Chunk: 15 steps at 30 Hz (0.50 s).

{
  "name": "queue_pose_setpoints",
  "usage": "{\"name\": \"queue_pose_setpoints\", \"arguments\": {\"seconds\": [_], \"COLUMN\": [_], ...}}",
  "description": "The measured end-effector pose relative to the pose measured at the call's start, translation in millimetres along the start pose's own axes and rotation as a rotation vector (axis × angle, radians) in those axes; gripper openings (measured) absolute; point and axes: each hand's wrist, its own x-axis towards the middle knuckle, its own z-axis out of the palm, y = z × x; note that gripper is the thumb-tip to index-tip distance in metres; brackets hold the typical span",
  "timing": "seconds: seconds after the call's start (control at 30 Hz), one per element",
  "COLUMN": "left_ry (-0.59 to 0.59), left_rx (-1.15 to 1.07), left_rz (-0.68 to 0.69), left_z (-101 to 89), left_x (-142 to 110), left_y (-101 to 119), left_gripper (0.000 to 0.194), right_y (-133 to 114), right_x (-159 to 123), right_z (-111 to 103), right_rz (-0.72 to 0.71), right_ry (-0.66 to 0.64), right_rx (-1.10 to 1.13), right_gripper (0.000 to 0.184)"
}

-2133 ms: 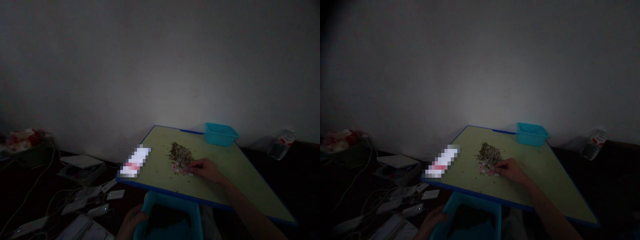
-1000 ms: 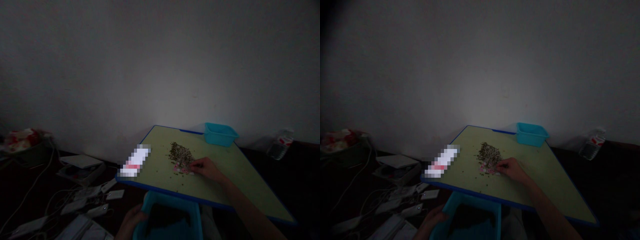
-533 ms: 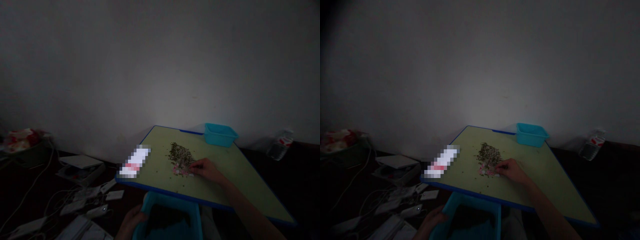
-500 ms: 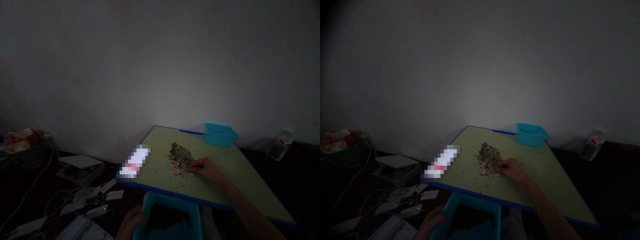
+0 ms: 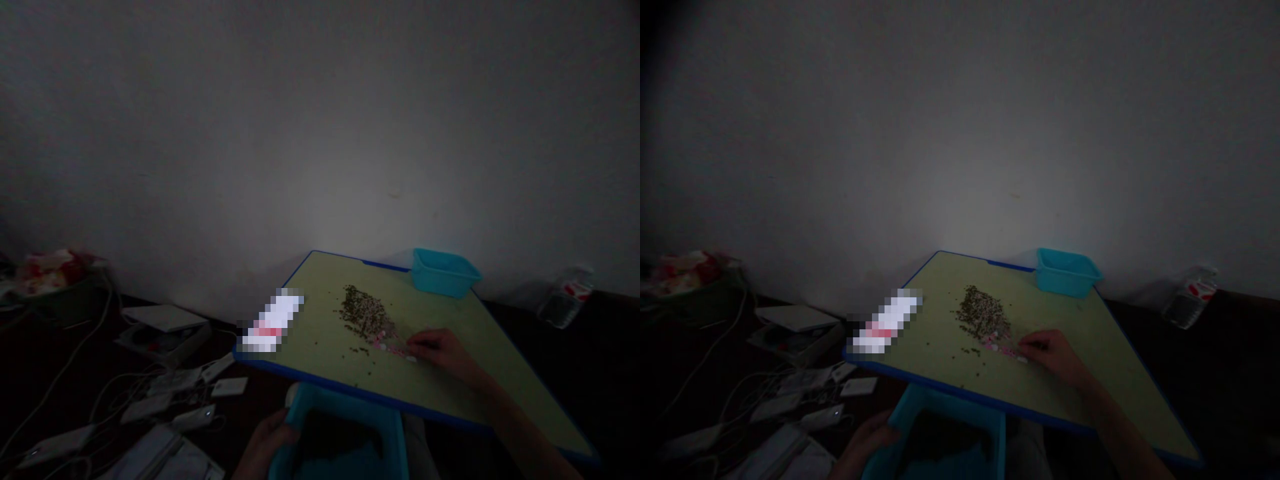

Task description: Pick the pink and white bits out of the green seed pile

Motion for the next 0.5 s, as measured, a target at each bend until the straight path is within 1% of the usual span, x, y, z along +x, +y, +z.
{"name": "queue_pose_setpoints", "arguments": {"seconds": [0.1, 0.3, 0.4, 0.5], "left_ry": [-0.008, 0.009, 0.023, 0.013], "left_rx": [-0.012, -0.019, -0.01, -0.006], "left_rz": [-0.001, 0.002, 0.009, 0.006], "left_z": [-0.1, -13.2, -15.0, -13.2], "left_x": [3.5, 17.9, 18.8, 16.8], "left_y": [-4.2, -21.0, -23.1, -21.5], "left_gripper": [0.016, 0.016, 0.015, 0.017], "right_y": [-0.1, -3.0, -2.5, -2.9], "right_x": [1.1, 3.3, 1.6, -0.1], "right_z": [1.7, 6.0, 7.9, 8.3], "right_rz": [-0.001, 0.001, 0.023, 0.024], "right_ry": [-0.002, -0.027, -0.033, -0.039], "right_rx": [-0.009, 0.017, 0.053, 0.068], "right_gripper": [0.024, 0.024, 0.024, 0.024]}}
